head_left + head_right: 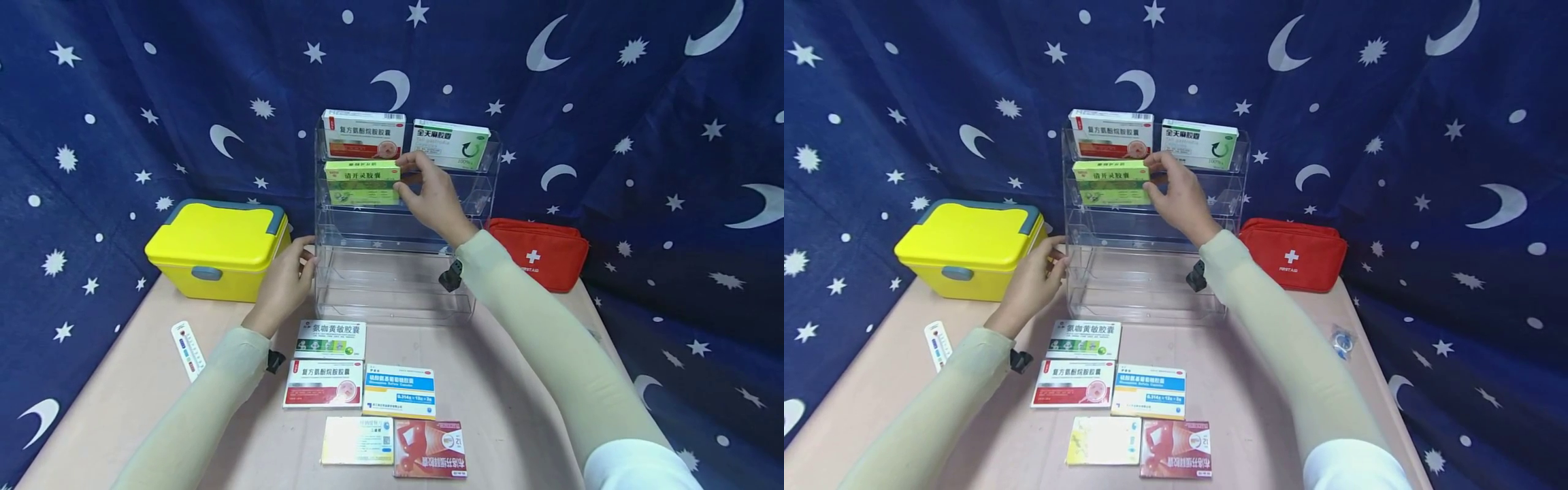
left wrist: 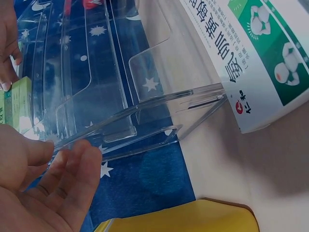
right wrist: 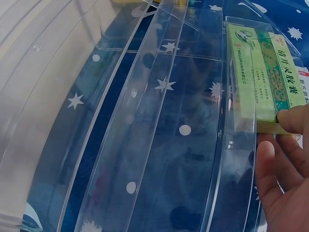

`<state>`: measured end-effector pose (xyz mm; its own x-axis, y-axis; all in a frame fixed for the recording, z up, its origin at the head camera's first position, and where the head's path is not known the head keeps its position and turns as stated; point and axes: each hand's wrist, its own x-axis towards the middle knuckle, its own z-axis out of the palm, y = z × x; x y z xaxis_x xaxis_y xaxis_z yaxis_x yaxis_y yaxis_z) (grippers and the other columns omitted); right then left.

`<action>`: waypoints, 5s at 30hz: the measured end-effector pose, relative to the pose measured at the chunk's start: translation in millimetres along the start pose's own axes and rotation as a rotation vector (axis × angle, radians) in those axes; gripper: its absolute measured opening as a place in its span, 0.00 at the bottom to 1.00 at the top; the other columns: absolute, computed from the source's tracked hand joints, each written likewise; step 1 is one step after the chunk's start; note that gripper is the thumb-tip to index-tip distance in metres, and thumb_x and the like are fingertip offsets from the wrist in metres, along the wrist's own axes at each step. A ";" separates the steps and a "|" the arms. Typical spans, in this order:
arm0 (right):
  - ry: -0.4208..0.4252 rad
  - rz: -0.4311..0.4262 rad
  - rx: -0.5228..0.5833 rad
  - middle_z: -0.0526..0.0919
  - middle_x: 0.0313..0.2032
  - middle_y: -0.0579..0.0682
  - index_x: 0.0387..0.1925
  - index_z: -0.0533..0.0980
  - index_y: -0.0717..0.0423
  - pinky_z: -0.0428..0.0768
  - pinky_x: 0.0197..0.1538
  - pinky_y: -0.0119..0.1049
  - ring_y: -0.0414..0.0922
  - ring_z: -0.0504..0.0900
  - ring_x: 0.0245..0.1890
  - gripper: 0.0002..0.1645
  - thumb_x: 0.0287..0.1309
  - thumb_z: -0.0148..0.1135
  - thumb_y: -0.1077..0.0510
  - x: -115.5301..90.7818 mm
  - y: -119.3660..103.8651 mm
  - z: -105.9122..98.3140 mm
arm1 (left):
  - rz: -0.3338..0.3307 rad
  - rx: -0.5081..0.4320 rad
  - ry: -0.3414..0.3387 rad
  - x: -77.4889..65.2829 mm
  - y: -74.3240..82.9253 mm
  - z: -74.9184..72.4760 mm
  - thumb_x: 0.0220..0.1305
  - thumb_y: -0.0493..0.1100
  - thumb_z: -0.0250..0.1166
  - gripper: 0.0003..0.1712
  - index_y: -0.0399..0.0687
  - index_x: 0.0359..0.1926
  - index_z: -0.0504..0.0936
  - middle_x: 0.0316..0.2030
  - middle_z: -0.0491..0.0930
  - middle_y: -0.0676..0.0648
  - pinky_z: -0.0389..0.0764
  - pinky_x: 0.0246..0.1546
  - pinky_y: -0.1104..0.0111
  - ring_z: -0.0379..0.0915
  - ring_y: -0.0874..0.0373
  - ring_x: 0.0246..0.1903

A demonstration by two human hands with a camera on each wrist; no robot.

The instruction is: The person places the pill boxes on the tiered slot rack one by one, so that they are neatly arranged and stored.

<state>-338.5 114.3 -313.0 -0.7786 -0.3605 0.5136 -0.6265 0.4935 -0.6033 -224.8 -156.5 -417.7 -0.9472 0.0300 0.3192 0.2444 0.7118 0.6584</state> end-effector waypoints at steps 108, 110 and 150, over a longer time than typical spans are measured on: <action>-0.105 0.336 0.082 0.80 0.44 0.40 0.52 0.75 0.45 0.80 0.31 0.33 0.42 0.83 0.35 0.29 0.52 0.78 0.66 -314.5 18.6 18.6 | -0.036 -0.037 -0.007 2.6 -0.8 0.5 0.75 0.38 0.60 0.25 0.41 0.70 0.70 0.42 0.78 0.44 0.81 0.39 0.56 0.77 0.49 0.38; -0.094 0.377 0.131 0.82 0.43 0.43 0.52 0.75 0.45 0.80 0.29 0.33 0.44 0.83 0.35 0.28 0.53 0.77 0.66 -310.8 21.4 16.2 | -0.037 -0.038 -0.008 2.3 -0.5 0.6 0.75 0.38 0.60 0.25 0.41 0.70 0.70 0.42 0.78 0.44 0.81 0.39 0.56 0.77 0.49 0.38; 0.181 0.094 -0.166 0.79 0.55 0.42 0.56 0.79 0.52 0.82 0.47 0.32 0.39 0.83 0.51 0.19 0.64 0.68 0.63 -32.6 23.4 -108.9 | -0.029 -0.021 -0.005 2.4 -1.8 1.3 0.75 0.38 0.60 0.25 0.41 0.70 0.70 0.40 0.78 0.44 0.80 0.36 0.58 0.76 0.50 0.36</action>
<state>-323.8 223.8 -277.4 -0.8046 -0.1669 0.5699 -0.5258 0.6463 -0.5531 -227.8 -156.8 -419.0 -0.9550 0.0128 0.2965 0.2210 0.6972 0.6819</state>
